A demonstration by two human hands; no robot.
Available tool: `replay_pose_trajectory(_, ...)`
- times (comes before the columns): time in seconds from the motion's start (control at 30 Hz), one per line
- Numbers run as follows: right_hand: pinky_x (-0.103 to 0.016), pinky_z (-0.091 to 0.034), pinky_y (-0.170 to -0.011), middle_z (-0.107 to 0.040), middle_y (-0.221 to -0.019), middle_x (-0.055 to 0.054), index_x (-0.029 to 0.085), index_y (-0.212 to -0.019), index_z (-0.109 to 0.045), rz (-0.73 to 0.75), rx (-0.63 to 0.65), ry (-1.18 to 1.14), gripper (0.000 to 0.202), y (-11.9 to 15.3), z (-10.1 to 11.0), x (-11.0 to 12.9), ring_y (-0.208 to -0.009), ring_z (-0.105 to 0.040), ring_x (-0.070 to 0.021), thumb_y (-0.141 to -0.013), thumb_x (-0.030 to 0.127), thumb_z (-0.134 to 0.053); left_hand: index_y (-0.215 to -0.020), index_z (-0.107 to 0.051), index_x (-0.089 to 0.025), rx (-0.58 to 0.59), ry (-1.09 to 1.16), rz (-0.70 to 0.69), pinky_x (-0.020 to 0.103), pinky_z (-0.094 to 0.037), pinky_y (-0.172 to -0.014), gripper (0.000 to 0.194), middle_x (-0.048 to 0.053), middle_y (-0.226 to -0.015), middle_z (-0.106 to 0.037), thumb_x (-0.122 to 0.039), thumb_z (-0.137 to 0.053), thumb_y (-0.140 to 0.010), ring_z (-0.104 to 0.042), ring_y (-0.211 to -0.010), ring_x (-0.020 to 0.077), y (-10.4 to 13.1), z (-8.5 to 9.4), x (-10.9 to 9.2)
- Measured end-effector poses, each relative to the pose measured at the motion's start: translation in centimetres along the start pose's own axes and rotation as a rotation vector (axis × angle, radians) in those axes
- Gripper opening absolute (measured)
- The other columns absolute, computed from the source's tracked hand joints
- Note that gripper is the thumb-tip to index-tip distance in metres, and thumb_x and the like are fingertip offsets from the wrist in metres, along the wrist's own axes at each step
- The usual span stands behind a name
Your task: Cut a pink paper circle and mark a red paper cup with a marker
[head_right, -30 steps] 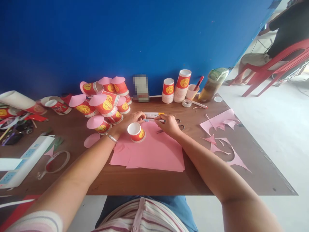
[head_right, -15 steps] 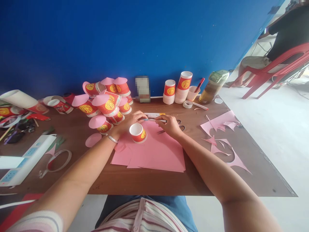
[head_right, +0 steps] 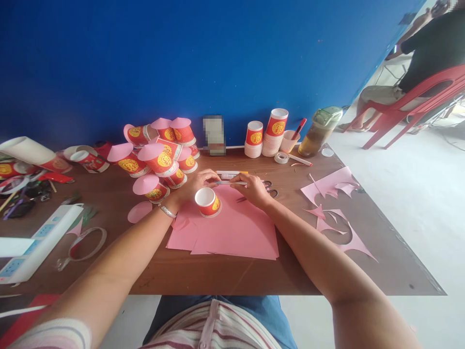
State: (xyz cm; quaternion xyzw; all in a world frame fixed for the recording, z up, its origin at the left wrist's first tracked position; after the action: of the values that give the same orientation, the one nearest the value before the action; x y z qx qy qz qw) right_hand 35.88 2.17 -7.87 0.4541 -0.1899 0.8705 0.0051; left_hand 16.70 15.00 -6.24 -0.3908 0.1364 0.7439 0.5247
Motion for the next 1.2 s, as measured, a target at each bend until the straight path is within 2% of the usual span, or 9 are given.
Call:
replay_pose_trajectory(0.17, -0.037, -0.055, -0.091, -0.078, -0.103, -0.007, 0.024, -0.103, -0.08, 0.165, 0.003, 0.296, 0.013, -0.4, -0.4, -0.5, -0.1, -0.07, -0.0252, -0.096, 0.024, -0.069, -0.107, -0.078, -0.02, -0.04, -0.064, 0.008, 0.036, -0.059, -0.096, 0.017, 0.008, -0.117, -0.073, -0.032, -0.069, -0.097, -0.072, -0.105, 0.0221, -0.7, -0.3, 0.7)
replay_pose_trajectory(0.3, -0.041, -0.054, -0.093, -0.077, -0.11, -0.012, 0.022, -0.103, -0.081, 0.211, -0.013, 0.532, 0.015, 0.1, -0.5, -0.7, -0.106, -0.066, -0.0292, -0.098, 0.022, -0.067, -0.1, -0.078, -0.019, -0.071, -0.145, 0.015, 0.035, -0.058, -0.09, 0.01, 0.007, -0.109, -0.074, -0.025, -0.073, -0.093, -0.071, -0.094, 0.02, -1.2, -0.9, 1.9)
replay_pose_trajectory(0.43, -0.04, -0.053, -0.097, -0.075, -0.118, -0.013, 0.021, -0.113, -0.08, 0.167, -0.044, 0.682, 0.025, 0.0, 0.5, 0.3, -0.112, -0.065, -0.029, -0.105, 0.025, -0.057, -0.099, -0.076, -0.02, -0.111, -0.158, 0.013, 0.032, -0.056, -0.084, 0.008, 0.004, -0.103, -0.071, -0.022, -0.073, -0.091, -0.067, -0.088, 0.0174, -1.0, -1.2, 2.7)
replay_pose_trajectory(0.5, -0.039, -0.053, -0.099, -0.075, -0.121, -0.013, 0.021, -0.116, -0.081, 0.091, 0.014, 0.773, 0.031, -0.8, 1.0, 0.9, -0.114, -0.065, -0.0282, -0.107, 0.023, -0.051, -0.097, -0.074, -0.02, -0.136, -0.166, 0.015, 0.03, -0.056, -0.08, 0.008, 0.003, -0.1, -0.069, -0.018, -0.073, -0.09, -0.065, -0.083, 0.0155, -0.9, -1.2, 2.7)
replay_pose_trajectory(0.57, -0.038, -0.052, -0.1, -0.075, -0.124, -0.013, 0.021, -0.114, -0.082, -0.013, 0.14, 0.873, 0.031, -2.2, 1.2, 1.1, -0.119, -0.065, -0.0288, -0.107, 0.022, -0.052, -0.096, -0.072, -0.02, -0.174, -0.185, 0.011, 0.029, -0.055, -0.077, 0.008, 0.002, -0.1, -0.068, -0.016, -0.072, -0.09, -0.064, -0.08, 0.0143, -0.7, -1.2, 2.5)
replay_pose_trajectory(0.73, -0.033, -0.055, -0.091, -0.079, -0.12, -0.012, 0.022, -0.1, -0.085, -0.06, 0.265, 0.903, 0.023, -6.4, 1.6, 0.4, -0.111, -0.071, -0.0274, -0.097, 0.016, -0.064, -0.095, -0.069, -0.02, -0.26, -0.239, -0.023, 0.03, -0.056, -0.079, 0.005, 0.004, -0.099, -0.067, -0.018, -0.064, -0.096, -0.064, -0.085, 0.016, -0.5, -0.6, 1.8)
replay_pose_trajectory(0.9, -0.032, -0.058, -0.081, -0.083, -0.106, -0.01, 0.026, -0.095, -0.087, -0.08, 0.349, 0.877, 0.017, -8.8, 1.1, -1.4, -0.098, -0.076, -0.0273, -0.086, 0.016, -0.076, -0.094, -0.069, -0.019, -0.299, -0.206, 0.006, 0.031, -0.057, -0.079, 0.006, 0.005, -0.099, -0.067, -0.018, -0.063, -0.095, -0.064, -0.083, 0.0158, -0.4, -0.4, 2.1)
replay_pose_trajectory(1.07, -0.034, -0.059, -0.078, -0.082, -0.1, -0.012, 0.024, -0.089, -0.085, -0.086, 0.324, 0.773, 0.008, -9.9, 0.2, -2.3, -0.093, -0.076, -0.0284, -0.081, 0.026, -0.083, -0.094, -0.069, -0.02, -0.324, -0.19, 0.001, 0.03, -0.057, -0.081, 0.007, 0.004, -0.099, -0.067, -0.016, -0.063, -0.095, -0.065, -0.087, 0.0165, -0.6, -0.4, 2.1)
replay_pose_trajectory(1.2, -0.037, -0.059, -0.084, -0.08, -0.098, -0.015, 0.021, -0.083, -0.081, -0.112, 0.227, 0.599, 0.009, -10.1, 0.5, -1.7, -0.098, -0.075, -0.0319, -0.076, 0.023, -0.087, -0.094, -0.07, -0.02, -0.398, -0.212, -0.007, 0.032, -0.056, -0.085, 0.005, 0.004, -0.095, -0.068, -0.019, -0.065, -0.096, -0.065, -0.088, 0.0177, -0.5, -0.1, 2.1)
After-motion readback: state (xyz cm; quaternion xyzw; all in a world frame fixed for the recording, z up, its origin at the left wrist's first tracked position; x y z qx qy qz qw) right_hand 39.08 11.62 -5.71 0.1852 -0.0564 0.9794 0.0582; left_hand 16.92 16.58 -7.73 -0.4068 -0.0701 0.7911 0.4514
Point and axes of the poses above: each hand's wrist, its own y-axis away from the middle knuckle, its own z-axis out of the back of the hand, x = y × z, the point moved 4 cm from there along -y, towards the middle knuckle
